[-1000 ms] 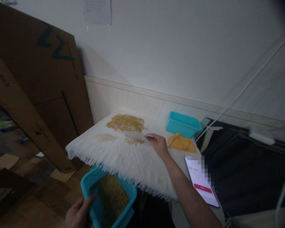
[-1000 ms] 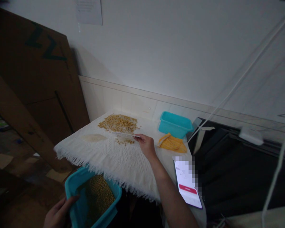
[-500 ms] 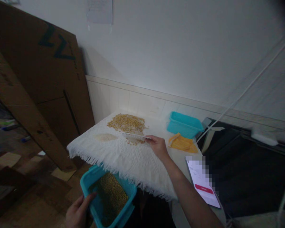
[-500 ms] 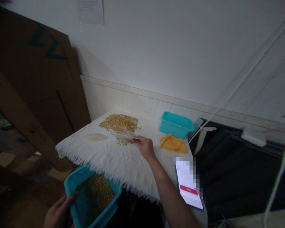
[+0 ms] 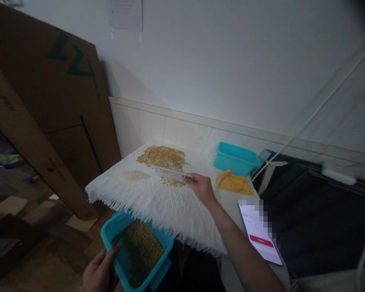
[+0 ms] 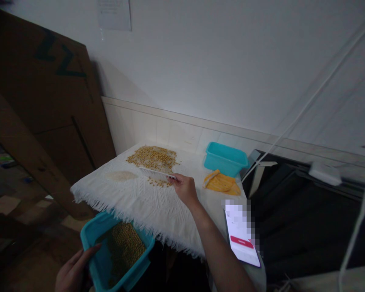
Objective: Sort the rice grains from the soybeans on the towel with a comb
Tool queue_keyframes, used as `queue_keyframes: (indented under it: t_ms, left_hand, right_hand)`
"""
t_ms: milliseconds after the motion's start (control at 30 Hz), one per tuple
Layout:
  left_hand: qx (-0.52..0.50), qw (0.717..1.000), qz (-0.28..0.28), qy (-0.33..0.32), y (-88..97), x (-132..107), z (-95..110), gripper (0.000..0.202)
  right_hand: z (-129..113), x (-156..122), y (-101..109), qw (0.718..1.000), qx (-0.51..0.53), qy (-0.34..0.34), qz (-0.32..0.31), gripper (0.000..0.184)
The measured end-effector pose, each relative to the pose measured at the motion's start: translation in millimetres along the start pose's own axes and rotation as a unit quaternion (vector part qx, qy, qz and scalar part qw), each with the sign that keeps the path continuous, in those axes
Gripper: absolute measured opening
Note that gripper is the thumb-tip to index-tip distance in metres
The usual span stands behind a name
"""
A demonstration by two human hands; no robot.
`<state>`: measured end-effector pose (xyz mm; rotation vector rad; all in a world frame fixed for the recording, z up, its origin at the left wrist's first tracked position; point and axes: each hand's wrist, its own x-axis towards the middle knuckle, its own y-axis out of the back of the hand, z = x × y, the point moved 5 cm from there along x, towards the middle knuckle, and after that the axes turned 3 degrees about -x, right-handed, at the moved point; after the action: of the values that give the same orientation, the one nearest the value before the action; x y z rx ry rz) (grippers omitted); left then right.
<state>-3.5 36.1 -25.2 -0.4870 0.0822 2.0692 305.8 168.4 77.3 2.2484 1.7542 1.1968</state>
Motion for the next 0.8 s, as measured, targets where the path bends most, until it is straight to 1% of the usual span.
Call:
queue_keyframes:
  t_ms: [100, 267, 400, 567, 800]
  left_hand:
    - [-0.031, 0.999, -0.022, 0.037, -1.8, -0.7, -3.0, 0.032]
    - [-0.037, 0.997, -0.016, 0.060, -2.0, -1.9, -1.3, 0.033]
    - [-0.031, 0.998, -0.011, 0.059, -0.2, 1.0, -2.9, 0.033]
    - [-0.028, 0.998, -0.024, 0.055, 1.5, 4.5, -8.4, 0.032]
    - [-0.053, 0.997, -0.031, 0.057, -0.9, 2.8, -6.2, 0.033]
  right_hand:
    - [-4.7, -1.4, -1.4, 1.000, -0.009, 0.004, -0.006, 0.022]
    - [-11.5, -3.9, 3.0, 1.000, -0.025, 0.006, 0.009, 0.024]
    - [-17.0, -6.4, 1.6, 0.999, -0.036, 0.015, 0.000, 0.022]
    - [-21.5, -8.0, -1.3, 0.999, -0.039, 0.021, -0.004, 0.023]
    - [-23.8, -8.3, -0.8, 0.999, -0.042, 0.020, -0.004, 0.024]
